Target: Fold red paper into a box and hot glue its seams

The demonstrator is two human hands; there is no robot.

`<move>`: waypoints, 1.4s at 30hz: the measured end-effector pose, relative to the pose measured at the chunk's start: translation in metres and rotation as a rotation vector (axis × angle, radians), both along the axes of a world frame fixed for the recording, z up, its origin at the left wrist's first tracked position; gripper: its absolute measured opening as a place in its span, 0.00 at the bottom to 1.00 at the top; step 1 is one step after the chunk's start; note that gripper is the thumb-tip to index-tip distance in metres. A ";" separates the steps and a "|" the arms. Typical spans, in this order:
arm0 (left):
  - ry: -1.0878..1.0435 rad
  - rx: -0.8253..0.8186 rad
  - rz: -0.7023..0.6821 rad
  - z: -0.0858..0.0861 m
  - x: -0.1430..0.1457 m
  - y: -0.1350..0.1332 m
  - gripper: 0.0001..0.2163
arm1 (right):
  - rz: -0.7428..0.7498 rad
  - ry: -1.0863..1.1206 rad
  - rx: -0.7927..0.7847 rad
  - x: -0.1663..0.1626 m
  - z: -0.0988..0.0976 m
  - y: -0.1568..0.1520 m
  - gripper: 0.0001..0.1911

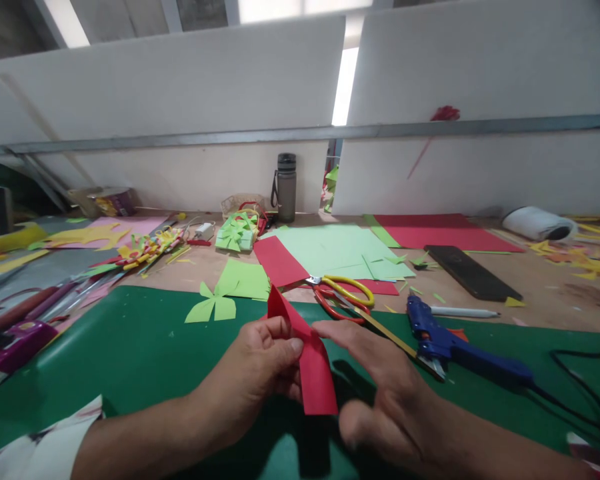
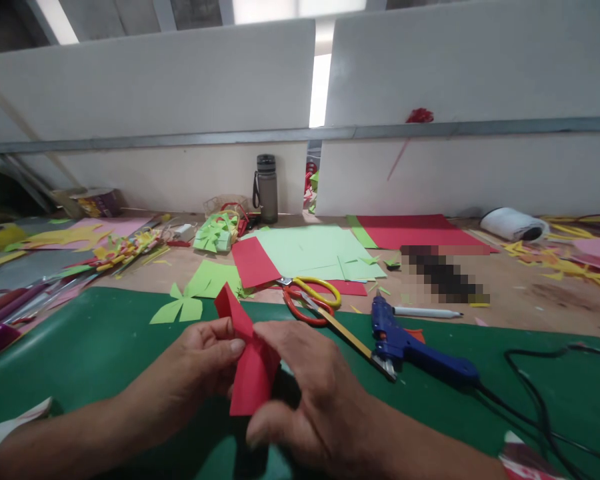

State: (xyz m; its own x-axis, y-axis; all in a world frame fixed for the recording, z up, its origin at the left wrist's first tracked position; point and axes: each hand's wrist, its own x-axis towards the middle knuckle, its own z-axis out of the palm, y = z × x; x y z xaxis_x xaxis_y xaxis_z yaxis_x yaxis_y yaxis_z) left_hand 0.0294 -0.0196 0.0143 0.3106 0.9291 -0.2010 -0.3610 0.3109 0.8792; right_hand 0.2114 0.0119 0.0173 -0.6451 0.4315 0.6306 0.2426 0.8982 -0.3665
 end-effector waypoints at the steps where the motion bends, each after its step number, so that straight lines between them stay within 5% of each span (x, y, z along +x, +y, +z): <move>1: -0.002 0.001 0.009 0.002 0.001 0.000 0.10 | -0.007 -0.009 0.110 0.000 0.001 -0.002 0.30; 4: 0.006 0.010 0.045 0.008 0.002 0.000 0.09 | -0.072 -0.047 0.314 -0.001 -0.003 -0.005 0.29; 14: 0.306 0.144 0.069 0.013 0.006 -0.003 0.07 | -0.113 0.008 0.394 -0.001 -0.001 0.005 0.11; 16: 0.566 0.376 0.047 0.015 0.003 -0.011 0.07 | -0.113 0.001 0.421 0.000 -0.001 0.006 0.11; 18: 0.887 0.822 0.092 0.015 -0.003 -0.020 0.05 | -0.106 -0.017 0.449 0.002 -0.002 0.006 0.11; 20: 1.121 1.259 0.264 0.014 -0.010 -0.023 0.10 | -0.095 -0.027 0.479 0.003 -0.003 0.007 0.10; 22: 1.295 1.514 0.346 0.012 -0.017 -0.019 0.17 | -0.092 -0.032 0.511 0.005 -0.003 0.007 0.10; 24: 1.448 1.503 0.449 0.011 -0.021 -0.009 0.18 | -0.094 -0.051 0.532 0.005 -0.002 0.007 0.10; 28: 1.551 1.456 0.335 0.011 -0.024 0.008 0.10 | -0.088 -0.088 0.545 0.005 -0.002 0.005 0.11; 37: 1.162 1.269 0.182 0.009 -0.019 0.005 0.10 | -0.070 -0.044 0.587 0.003 0.001 0.005 0.14; 42: 1.145 1.145 0.114 0.011 -0.014 0.000 0.11 | -0.057 -0.040 0.588 0.002 0.004 0.004 0.14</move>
